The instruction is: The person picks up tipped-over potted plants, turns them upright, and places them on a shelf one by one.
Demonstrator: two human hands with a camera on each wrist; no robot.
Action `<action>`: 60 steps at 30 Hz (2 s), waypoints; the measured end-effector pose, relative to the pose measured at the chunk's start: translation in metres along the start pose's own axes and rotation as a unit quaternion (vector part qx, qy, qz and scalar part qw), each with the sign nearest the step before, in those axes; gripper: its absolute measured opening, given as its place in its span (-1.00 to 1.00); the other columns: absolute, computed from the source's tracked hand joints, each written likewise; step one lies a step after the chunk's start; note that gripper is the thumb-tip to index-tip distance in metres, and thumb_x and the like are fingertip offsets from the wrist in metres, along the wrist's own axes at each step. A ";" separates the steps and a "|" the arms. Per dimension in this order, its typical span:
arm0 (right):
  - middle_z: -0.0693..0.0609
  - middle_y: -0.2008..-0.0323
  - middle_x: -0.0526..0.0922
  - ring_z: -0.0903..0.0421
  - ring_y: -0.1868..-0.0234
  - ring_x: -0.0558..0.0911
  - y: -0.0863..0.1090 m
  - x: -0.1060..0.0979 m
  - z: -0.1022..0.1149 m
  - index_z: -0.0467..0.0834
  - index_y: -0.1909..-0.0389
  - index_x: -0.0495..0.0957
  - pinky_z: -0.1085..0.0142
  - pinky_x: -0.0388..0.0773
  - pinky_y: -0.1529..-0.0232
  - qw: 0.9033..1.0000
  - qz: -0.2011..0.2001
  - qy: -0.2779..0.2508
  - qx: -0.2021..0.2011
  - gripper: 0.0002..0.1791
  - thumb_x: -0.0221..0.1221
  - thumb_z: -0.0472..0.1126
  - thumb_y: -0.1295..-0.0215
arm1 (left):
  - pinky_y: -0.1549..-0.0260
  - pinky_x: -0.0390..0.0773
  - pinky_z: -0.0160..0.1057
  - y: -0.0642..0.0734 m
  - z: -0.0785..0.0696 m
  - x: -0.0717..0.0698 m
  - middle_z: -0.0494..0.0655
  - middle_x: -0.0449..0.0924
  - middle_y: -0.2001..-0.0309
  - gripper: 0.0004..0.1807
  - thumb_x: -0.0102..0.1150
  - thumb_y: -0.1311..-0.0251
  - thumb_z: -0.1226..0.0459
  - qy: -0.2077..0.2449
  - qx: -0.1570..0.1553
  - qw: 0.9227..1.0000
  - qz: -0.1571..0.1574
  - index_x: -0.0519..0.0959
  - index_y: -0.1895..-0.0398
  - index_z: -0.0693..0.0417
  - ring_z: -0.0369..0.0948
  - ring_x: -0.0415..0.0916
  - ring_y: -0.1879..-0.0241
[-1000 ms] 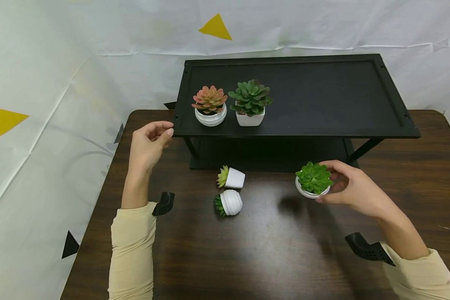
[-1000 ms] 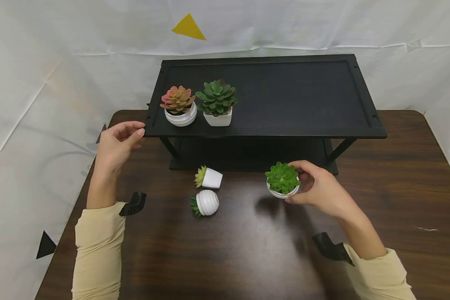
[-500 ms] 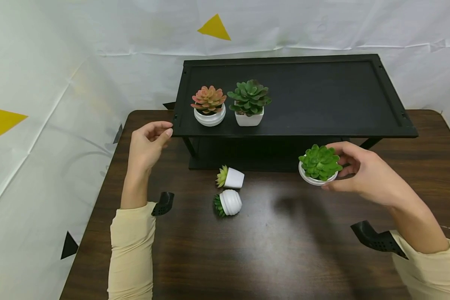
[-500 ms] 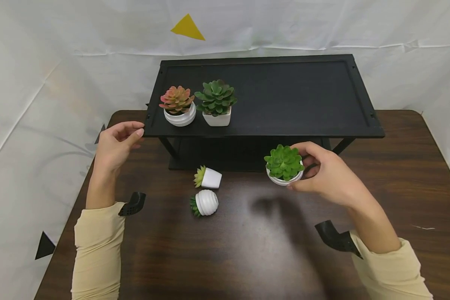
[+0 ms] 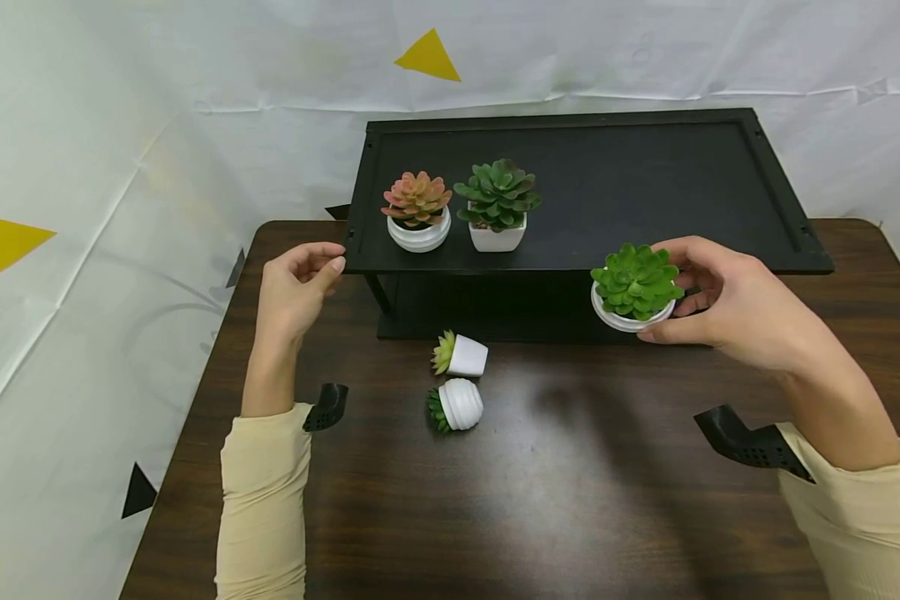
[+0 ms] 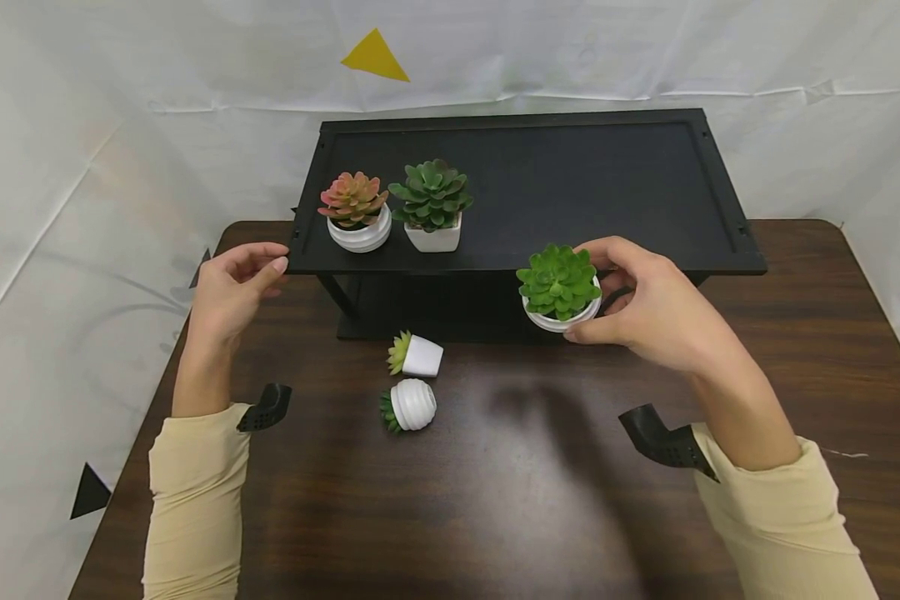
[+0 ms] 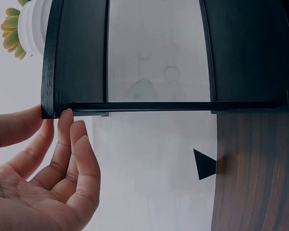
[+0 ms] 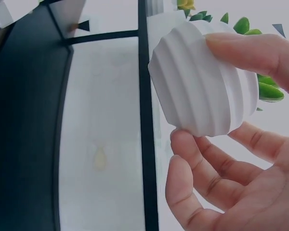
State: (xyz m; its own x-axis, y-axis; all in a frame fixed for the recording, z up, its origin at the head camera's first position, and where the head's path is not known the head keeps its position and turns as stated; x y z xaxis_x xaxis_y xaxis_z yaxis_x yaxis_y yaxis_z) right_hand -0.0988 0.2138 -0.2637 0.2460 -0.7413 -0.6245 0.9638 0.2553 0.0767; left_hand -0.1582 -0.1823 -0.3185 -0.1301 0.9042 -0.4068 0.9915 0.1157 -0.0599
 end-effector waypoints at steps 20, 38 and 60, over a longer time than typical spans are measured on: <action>-0.08 0.17 0.51 0.26 0.29 0.49 -0.036 -0.019 0.011 -0.16 -0.16 0.29 0.38 0.40 0.45 0.998 0.005 0.052 0.047 -0.24 0.42 -0.26 0.11 | 0.35 0.47 -0.35 -0.001 0.000 0.000 -0.04 0.49 0.37 -0.74 0.10 -0.23 0.28 0.006 -0.004 1.000 0.002 0.55 0.09 0.25 -0.24 0.45 0.40; -0.19 -0.07 0.29 0.20 0.28 0.45 -0.069 -0.019 0.008 -0.23 -0.23 0.18 0.31 0.39 0.23 0.996 0.022 0.040 0.073 -0.20 0.37 -0.24 0.03 | 0.36 0.47 -0.35 -0.001 0.000 0.000 0.15 0.50 0.29 -0.74 0.10 -0.23 0.28 0.007 -0.007 1.000 0.002 0.55 0.09 0.24 -0.24 0.44 0.41; -0.24 -0.17 0.20 -0.04 0.12 0.35 -0.093 -0.005 0.015 -0.26 -0.29 0.12 0.04 0.31 0.06 0.997 0.040 0.022 0.060 -0.14 0.36 -0.24 0.03 | 0.34 0.47 -0.35 0.000 0.001 0.000 -0.01 0.50 0.33 -0.75 0.10 -0.23 0.27 0.001 -0.008 1.000 0.001 0.55 0.09 0.23 -0.22 0.44 0.38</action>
State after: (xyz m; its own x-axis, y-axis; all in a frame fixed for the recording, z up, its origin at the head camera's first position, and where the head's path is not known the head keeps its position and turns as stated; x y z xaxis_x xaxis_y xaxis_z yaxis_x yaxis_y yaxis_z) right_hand -0.1881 0.1843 -0.2556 0.3197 -0.6926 -0.6466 0.9475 0.2340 0.2178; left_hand -0.1586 -0.1830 -0.3189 -0.1285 0.9053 -0.4048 0.9917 0.1206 -0.0452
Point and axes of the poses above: each hand's wrist, its own y-axis away from the middle knuckle, its own x-axis out of the palm, z = x × y, the point moved 3 cm from there along -y, towards the middle knuckle
